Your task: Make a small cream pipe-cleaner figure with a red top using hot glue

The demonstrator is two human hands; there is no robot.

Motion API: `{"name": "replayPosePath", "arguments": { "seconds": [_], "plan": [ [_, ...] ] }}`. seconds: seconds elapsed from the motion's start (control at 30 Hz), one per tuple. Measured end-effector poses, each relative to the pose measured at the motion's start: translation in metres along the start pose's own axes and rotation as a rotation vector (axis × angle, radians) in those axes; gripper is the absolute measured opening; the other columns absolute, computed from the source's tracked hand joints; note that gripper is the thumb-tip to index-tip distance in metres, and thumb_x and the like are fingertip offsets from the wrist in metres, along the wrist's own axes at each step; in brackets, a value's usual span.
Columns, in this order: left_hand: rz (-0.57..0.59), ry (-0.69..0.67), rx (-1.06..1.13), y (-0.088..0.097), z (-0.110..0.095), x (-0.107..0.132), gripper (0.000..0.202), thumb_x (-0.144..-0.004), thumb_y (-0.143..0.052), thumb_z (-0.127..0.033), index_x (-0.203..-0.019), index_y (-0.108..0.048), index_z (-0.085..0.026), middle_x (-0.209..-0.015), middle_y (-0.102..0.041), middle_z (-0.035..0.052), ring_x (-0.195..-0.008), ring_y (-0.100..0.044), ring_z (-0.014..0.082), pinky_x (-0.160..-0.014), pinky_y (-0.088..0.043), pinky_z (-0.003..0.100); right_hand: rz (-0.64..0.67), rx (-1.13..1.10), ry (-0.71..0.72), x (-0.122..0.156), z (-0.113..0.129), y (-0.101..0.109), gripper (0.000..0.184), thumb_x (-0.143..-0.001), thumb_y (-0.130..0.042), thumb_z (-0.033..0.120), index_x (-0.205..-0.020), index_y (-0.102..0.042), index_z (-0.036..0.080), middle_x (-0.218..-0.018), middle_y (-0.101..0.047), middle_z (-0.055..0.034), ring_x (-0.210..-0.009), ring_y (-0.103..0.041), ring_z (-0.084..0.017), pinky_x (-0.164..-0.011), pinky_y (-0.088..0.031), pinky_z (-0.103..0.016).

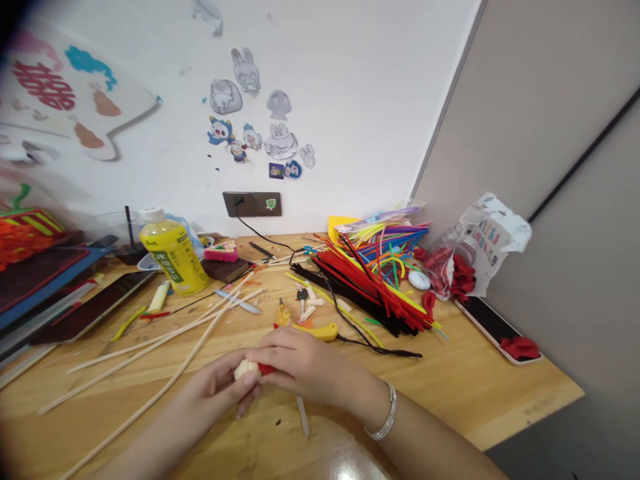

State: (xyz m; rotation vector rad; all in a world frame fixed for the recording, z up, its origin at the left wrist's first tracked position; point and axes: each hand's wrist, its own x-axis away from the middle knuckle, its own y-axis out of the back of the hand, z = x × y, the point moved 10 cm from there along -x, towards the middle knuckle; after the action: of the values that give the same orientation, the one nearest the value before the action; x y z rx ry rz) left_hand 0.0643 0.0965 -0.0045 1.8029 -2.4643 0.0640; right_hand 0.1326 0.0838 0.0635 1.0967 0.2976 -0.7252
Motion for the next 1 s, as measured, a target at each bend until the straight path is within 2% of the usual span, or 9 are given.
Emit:
{"name": "replayPosePath", "arguments": {
  "seconds": [0.27, 0.47, 0.67, 0.8, 1.0],
  "plan": [
    [0.012, -0.022, -0.008, 0.000, -0.003, 0.004, 0.040, -0.070, -0.061, -0.053, -0.080, -0.057, -0.014, -0.058, -0.047, -0.0051, -0.049, -0.038, 0.0093, -0.047, -0.032, 0.021, -0.019, -0.032, -0.022, -0.001, 0.002, 0.002, 0.025, -0.087, -0.052, 0.017, -0.111, -0.057, 0.012, -0.102, -0.059, -0.0115, -0.095, -0.055, -0.015, -0.084, -0.048, -0.028],
    [0.036, -0.056, -0.027, -0.003, 0.000, 0.005, 0.036, -0.075, -0.058, -0.050, -0.080, -0.058, -0.015, -0.060, -0.047, -0.0046, -0.051, -0.038, 0.0101, -0.048, -0.032, 0.022, -0.004, -0.016, 0.031, -0.001, 0.008, 0.000, 0.022, -0.088, -0.050, 0.017, -0.105, -0.059, 0.007, -0.100, -0.062, -0.0141, -0.093, -0.057, -0.016, -0.083, -0.049, -0.026],
    [0.063, -0.041, -0.023, -0.006, -0.004, 0.005, 0.036, -0.074, -0.059, -0.050, -0.086, -0.062, -0.015, -0.061, -0.050, -0.0036, -0.052, -0.037, 0.0100, -0.048, -0.030, 0.021, 0.038, -0.035, 0.031, 0.000, 0.003, -0.002, 0.023, -0.089, -0.050, 0.019, -0.109, -0.057, 0.011, -0.102, -0.060, -0.0107, -0.095, -0.055, -0.014, -0.085, -0.048, -0.026],
    [0.052, -0.043, -0.045, -0.003, -0.006, 0.003, 0.033, -0.072, -0.062, -0.047, -0.082, -0.065, -0.016, -0.061, -0.052, -0.0029, -0.053, -0.038, 0.0106, -0.049, -0.031, 0.021, 0.068, 0.029, 0.021, 0.000, 0.002, -0.005, 0.027, -0.089, -0.049, 0.020, -0.114, -0.054, 0.011, -0.104, -0.057, -0.0114, -0.096, -0.053, -0.015, -0.084, -0.048, -0.027],
    [-0.019, -0.049, -0.033, 0.002, -0.003, 0.002, 0.037, -0.070, -0.063, -0.049, -0.087, -0.067, -0.016, -0.058, -0.051, -0.0032, -0.050, -0.038, 0.0113, -0.047, -0.033, 0.021, 0.064, 0.125, 0.000, -0.003, 0.004, -0.008, 0.023, -0.090, -0.047, 0.020, -0.108, -0.056, 0.008, -0.102, -0.058, -0.0129, -0.093, -0.054, -0.015, -0.083, -0.049, -0.027]
  ]
}}
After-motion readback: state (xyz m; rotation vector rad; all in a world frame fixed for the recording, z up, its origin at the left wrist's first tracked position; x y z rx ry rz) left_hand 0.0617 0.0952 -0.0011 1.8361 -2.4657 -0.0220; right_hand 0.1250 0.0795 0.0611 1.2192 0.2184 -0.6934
